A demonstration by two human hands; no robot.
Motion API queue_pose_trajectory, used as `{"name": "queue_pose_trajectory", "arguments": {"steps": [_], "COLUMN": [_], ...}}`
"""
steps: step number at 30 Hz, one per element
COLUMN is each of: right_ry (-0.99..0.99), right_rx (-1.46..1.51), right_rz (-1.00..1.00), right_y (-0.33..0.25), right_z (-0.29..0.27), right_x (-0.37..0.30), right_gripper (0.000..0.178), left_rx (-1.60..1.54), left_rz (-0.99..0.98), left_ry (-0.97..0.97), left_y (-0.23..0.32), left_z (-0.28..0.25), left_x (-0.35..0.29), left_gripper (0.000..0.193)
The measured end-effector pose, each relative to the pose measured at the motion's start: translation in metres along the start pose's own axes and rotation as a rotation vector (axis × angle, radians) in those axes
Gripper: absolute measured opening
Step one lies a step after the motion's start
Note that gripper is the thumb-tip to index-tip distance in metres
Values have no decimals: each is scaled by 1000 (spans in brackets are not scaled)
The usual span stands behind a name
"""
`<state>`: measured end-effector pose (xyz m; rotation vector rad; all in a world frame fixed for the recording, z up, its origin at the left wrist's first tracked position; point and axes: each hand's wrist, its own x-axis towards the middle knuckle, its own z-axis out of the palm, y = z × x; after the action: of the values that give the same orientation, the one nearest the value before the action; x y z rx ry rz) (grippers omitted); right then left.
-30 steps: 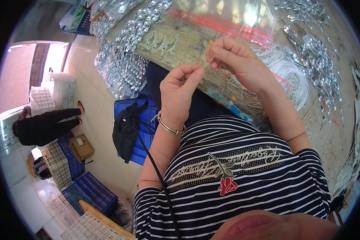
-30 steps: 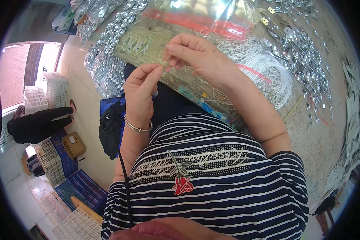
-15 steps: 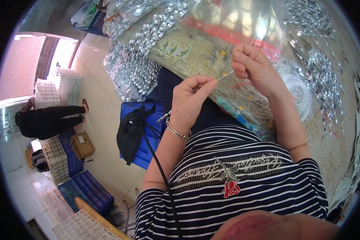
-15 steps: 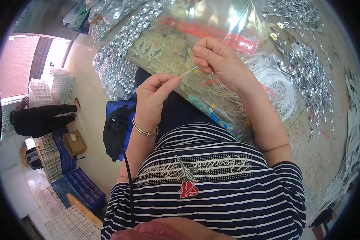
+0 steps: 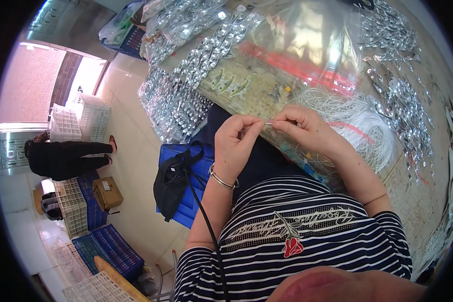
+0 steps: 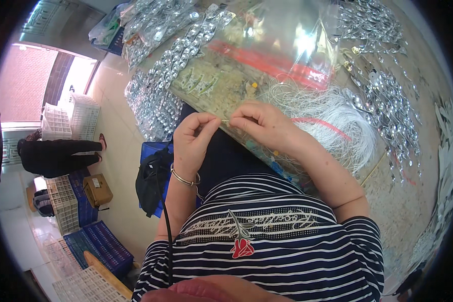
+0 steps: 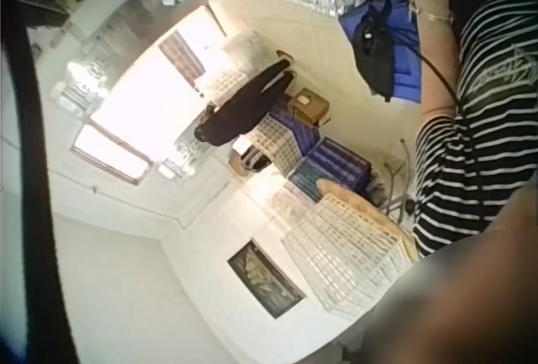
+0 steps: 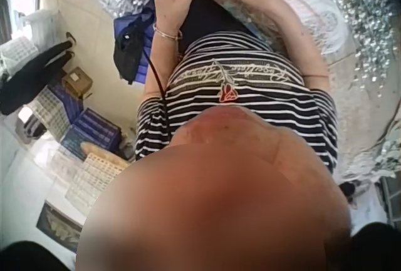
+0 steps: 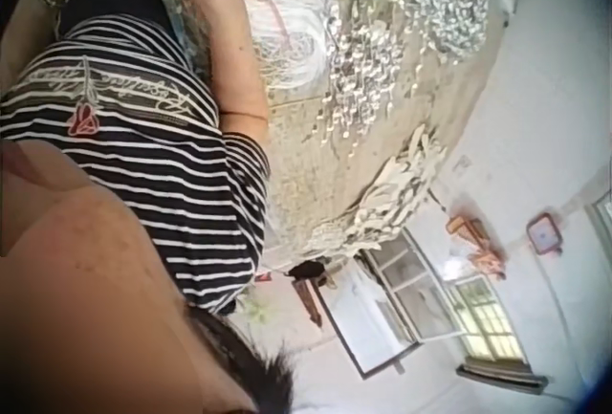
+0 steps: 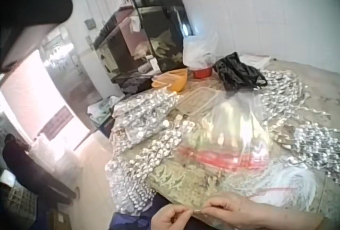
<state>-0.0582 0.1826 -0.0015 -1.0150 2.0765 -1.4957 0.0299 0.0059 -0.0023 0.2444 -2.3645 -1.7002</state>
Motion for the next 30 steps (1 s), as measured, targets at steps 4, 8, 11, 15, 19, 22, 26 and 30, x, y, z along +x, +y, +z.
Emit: {"name": "queue_pose_trajectory", "arguments": {"steps": [4,8,11,15,19,22,26,30], "right_ry": [70,141,166,228,328,346,395,519], "right_rx": [-22,69,153,293,348,405,422,543], "right_rz": [-14,-3,70,52,28,32,12,30], "right_y": [3,0,0,-9,-12,-13,-9,-2], "right_z": [-8,-15,-20,-41,-57,-63,-76,-88], "right_x": [-1,-1,-2,-3,-6,-8,-11,-14], "right_gripper": [10,7,7,9,11,11,13,13], "left_rx": [-101,-105,-169,61,-80,-10,243,244], "left_rz": [-52,-109,-33,136,-31,-59,145,7], "left_ry": [1,-12,-56,-139,-257,-294,-227,-184], "left_y": [-3,-1,-5,-16,-25,-20,-43,-56], "left_z": [-1,7,16,13,15,14,-1,-15], "left_x": [1,-3,-4,-4,-13,-16,-25,-37], "left_gripper": [8,7,9,19,38,37,27,14]}}
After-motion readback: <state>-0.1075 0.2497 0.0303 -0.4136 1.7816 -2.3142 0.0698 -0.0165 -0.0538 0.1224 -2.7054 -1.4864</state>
